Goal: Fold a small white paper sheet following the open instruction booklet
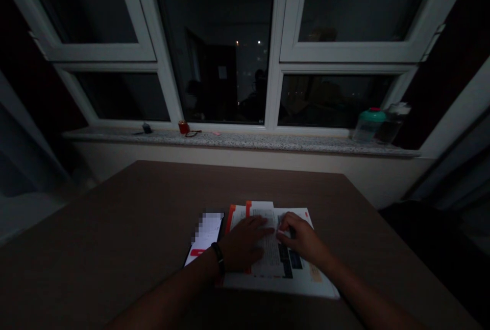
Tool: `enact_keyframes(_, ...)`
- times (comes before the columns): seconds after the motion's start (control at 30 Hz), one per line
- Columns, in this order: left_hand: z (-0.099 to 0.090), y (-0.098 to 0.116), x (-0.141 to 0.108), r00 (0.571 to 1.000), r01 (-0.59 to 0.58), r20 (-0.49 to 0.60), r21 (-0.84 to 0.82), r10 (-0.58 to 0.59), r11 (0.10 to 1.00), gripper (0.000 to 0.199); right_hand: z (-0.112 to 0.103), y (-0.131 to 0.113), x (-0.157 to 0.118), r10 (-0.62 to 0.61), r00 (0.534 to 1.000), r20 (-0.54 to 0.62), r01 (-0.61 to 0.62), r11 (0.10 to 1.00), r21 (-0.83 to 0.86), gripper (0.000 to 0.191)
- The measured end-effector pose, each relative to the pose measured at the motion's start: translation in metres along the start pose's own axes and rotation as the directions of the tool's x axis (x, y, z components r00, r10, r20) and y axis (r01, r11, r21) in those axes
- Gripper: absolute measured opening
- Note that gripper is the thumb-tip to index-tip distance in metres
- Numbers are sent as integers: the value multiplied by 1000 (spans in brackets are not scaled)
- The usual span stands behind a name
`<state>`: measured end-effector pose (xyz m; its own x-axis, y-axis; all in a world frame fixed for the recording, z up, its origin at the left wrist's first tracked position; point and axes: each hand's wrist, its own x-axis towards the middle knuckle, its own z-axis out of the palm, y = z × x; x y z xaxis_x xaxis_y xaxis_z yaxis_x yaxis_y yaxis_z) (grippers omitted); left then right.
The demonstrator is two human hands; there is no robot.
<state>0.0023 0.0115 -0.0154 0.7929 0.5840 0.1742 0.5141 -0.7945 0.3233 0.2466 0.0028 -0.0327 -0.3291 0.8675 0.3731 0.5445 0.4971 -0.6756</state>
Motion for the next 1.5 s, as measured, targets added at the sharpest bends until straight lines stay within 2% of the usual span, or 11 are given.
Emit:
enact_keyframes(0.13, -3, 2, 0, 1000, -19, -21, -8, 19, 1000, 59, 1, 2, 1, -32, 999, 26, 31, 999, 31, 20)
enact_keyframes(0.27, -4, 6, 1, 1000, -8, -30, 10, 8, 1000, 49, -3, -7, -3, -156, 973, 167, 142, 985, 95, 22)
enact_keyframes(0.4, -2, 5, 1, 999, -24, -28, 31, 25, 999, 51, -6, -14, -6, -222, 936, 274, 197, 974, 115, 21)
enact_keyframes(0.47, 0, 2, 1, 999, -32, -26, 51, 34, 998, 51, -4, -12, -6, -196, 948, 250, 176, 979, 104, 20)
enact_keyframes(0.57, 3, -4, 1, 1000, -13, -15, 95, 14, 995, 48, 1, -6, -4, -85, 990, 112, 79, 995, 56, 22)
enact_keyframes(0.67, 5, -7, 1, 1000, 12, 4, 119, -12, 993, 49, 4, -2, -3, -31, 999, 43, 29, 999, 43, 23)
enact_keyframes(0.83, 3, -6, 1, 999, 34, 31, 132, -39, 991, 52, 0, -11, -6, -189, 954, 232, 161, 978, 134, 22)
enact_keyframes(1.0, 1, -5, 1, 998, 41, 44, 144, -48, 989, 54, -3, -19, -10, -232, 928, 292, 186, 966, 178, 23)
enact_keyframes(1.1, 2, -5, 1, 998, 35, 43, 156, -42, 987, 53, -2, -16, -9, -214, 943, 256, 182, 973, 145, 19)
enact_keyframes(1.3, 3, 0, -1, 999, 6, -37, 72, -4, 997, 50, -3, -5, -3, -118, 993, 6, 118, 993, 17, 12)
enact_keyframes(1.5, 0, 8, 1, 992, -10, -128, -116, -5, 993, 43, -5, -4, -2, -80, 997, -17, 79, 997, -9, 10)
